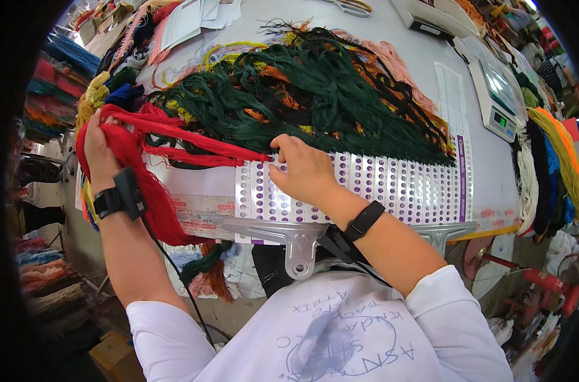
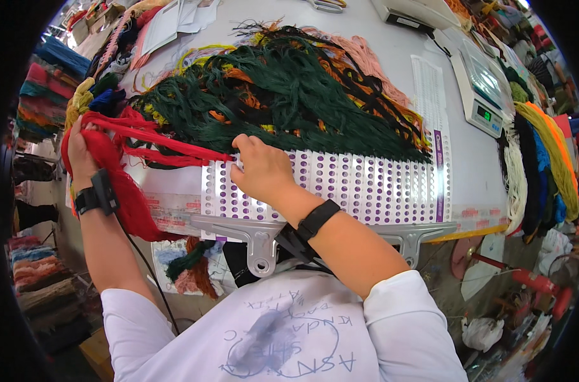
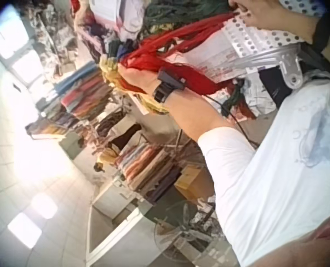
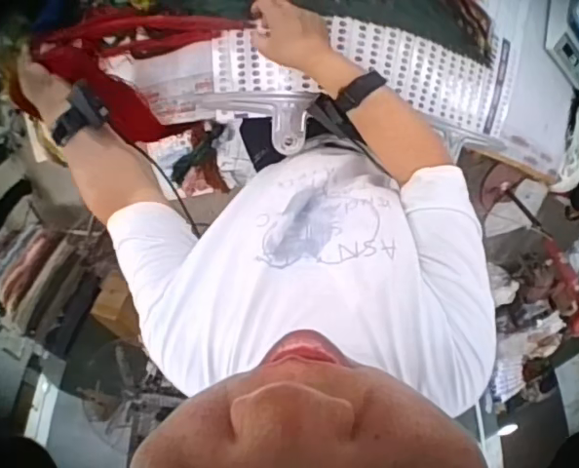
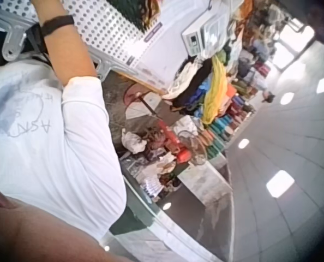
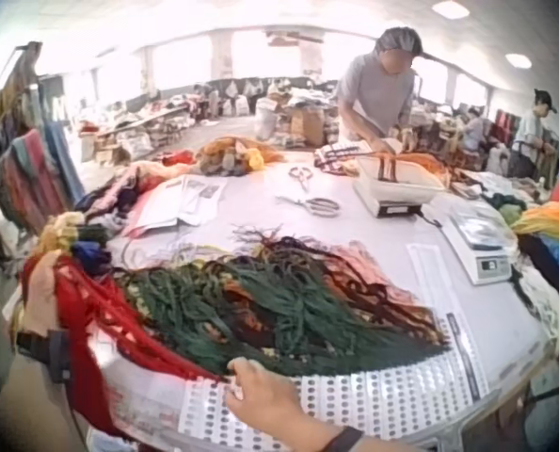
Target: Weighing bundles of red yarn on a digital scale and organizing them onto a color-sorting board.
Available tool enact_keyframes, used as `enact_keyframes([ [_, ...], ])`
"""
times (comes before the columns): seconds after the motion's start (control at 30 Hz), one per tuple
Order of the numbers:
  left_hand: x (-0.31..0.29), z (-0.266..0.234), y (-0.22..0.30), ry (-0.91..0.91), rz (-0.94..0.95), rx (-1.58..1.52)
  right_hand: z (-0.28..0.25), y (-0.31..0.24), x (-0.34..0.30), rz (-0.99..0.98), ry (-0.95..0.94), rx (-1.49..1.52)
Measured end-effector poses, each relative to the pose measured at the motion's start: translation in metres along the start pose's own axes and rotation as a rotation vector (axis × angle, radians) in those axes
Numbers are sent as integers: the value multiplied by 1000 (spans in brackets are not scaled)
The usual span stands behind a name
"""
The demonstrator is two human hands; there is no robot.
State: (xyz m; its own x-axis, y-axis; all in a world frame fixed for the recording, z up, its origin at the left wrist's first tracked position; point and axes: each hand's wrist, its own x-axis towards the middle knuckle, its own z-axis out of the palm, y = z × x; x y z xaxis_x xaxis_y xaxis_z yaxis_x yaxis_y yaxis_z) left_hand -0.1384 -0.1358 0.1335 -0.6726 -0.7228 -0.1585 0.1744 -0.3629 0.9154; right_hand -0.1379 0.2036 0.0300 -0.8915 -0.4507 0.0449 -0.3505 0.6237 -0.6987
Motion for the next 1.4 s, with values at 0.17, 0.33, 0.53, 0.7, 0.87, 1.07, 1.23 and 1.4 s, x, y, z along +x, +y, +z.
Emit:
enact_keyframes([
  [0.17, 2, -8, -4, -144, 129, 432, 2, 2, -1, -15, 17, 69],
  [0.33, -131, 41, -17, -559, -103, 324, -14, -14, -5, 66, -15, 479],
  [0.53, -207, 45, -47, -881, -390, -227, -50, -82, -42, -275, -71, 754],
  [0.7, -225, 40, -45, -852, -408, -302, -61, -79, -58, -46, -338, 966],
  [0.87, -228, 30, -41, -885, -349, -120, -62, -80, -66, 82, -405, 1303],
  [1.07, -246, 36, -31, -778, -213, 210, -60, -76, -72, -9, -260, 1238],
  [1.23, -240, 24, -37, -828, -174, 81, -61, -73, -74, 65, -270, 1486],
  [1.4, -242, 27, -35, -816, -27, 72, -70, -83, -79, 132, -413, 1334],
])
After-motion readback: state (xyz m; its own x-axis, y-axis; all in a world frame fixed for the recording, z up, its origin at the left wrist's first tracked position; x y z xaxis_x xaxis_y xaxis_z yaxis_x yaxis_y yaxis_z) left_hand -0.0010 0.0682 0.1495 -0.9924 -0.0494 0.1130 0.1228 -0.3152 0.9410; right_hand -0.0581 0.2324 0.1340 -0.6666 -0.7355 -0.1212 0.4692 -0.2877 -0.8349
